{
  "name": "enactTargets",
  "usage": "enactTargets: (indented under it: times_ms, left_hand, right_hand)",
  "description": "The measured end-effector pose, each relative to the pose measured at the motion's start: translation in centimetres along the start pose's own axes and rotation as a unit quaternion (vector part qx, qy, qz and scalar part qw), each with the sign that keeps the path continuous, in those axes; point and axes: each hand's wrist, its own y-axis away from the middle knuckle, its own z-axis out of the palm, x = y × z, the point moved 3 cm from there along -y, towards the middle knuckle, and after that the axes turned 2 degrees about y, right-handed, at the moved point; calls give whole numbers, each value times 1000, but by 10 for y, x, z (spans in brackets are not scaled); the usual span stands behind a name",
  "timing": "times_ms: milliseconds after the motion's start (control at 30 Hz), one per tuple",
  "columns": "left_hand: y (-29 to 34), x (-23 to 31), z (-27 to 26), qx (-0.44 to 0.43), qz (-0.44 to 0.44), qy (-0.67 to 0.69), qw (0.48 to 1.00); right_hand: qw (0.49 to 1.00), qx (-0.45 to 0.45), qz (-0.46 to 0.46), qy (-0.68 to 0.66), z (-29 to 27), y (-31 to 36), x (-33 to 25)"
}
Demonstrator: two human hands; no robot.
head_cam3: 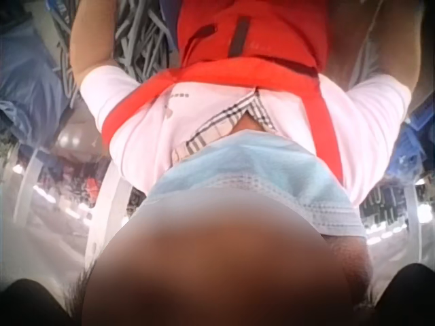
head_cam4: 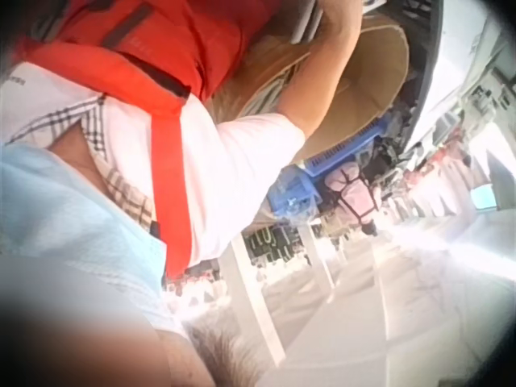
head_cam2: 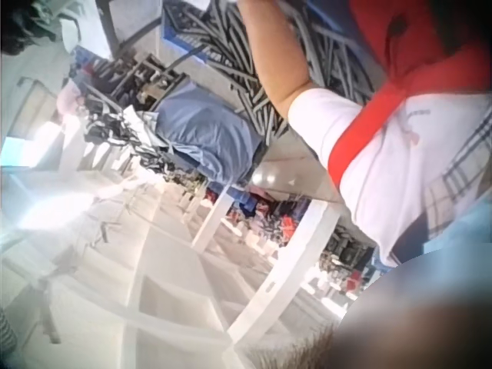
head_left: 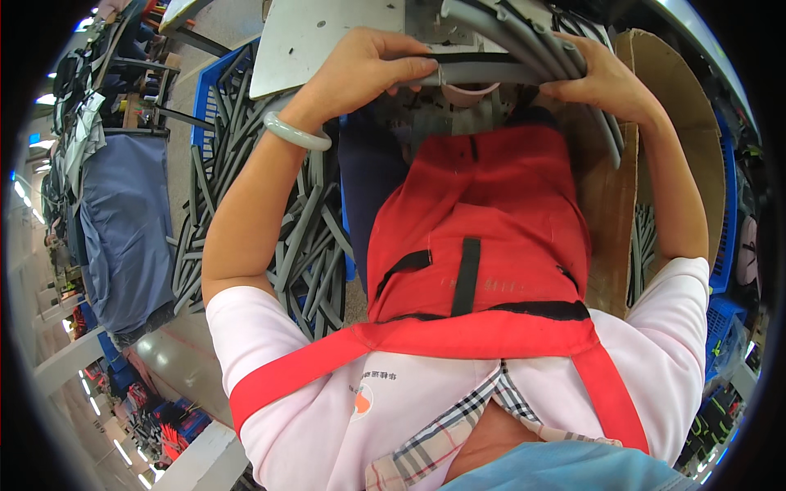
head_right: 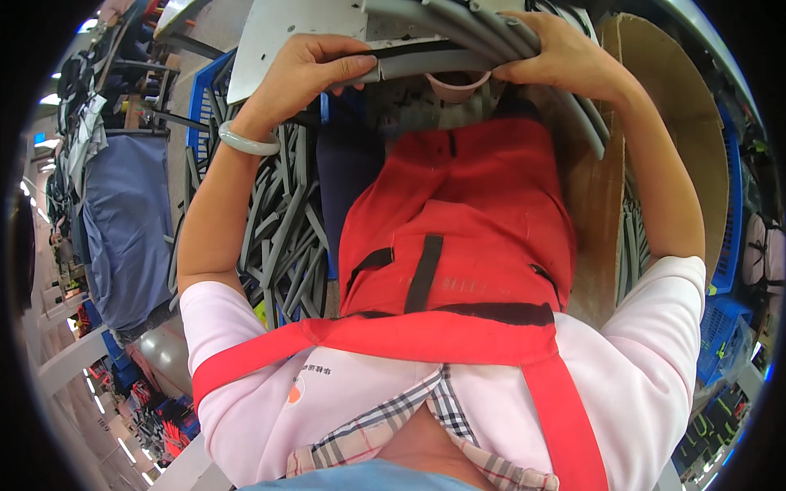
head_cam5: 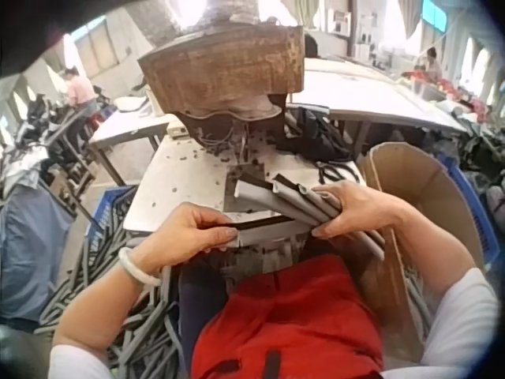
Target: The worker is feeding rubber or foam padding strips into a manufacturing machine, possibly for sports or recreation goods.
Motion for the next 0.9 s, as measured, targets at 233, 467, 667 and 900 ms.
enactTargets:
  times_ms: [233,467,667,900]
  left_hand:
    - [-34,18,-25,102,68,-69,990]
    - [-54,17,-24,136,37,-23,990]
    - [-66,15,-32,125,43,-35,991]
    - [-79,7,-42,131,60,-33,989]
  right_hand:
    - [992,112,50,25,-49,-10,-6]
    - [985,168,30,26,-50,-21,2]
    - [983,183,10,14,-51,-31,13]
    - [981,193,3,-29,-55,-35,12]
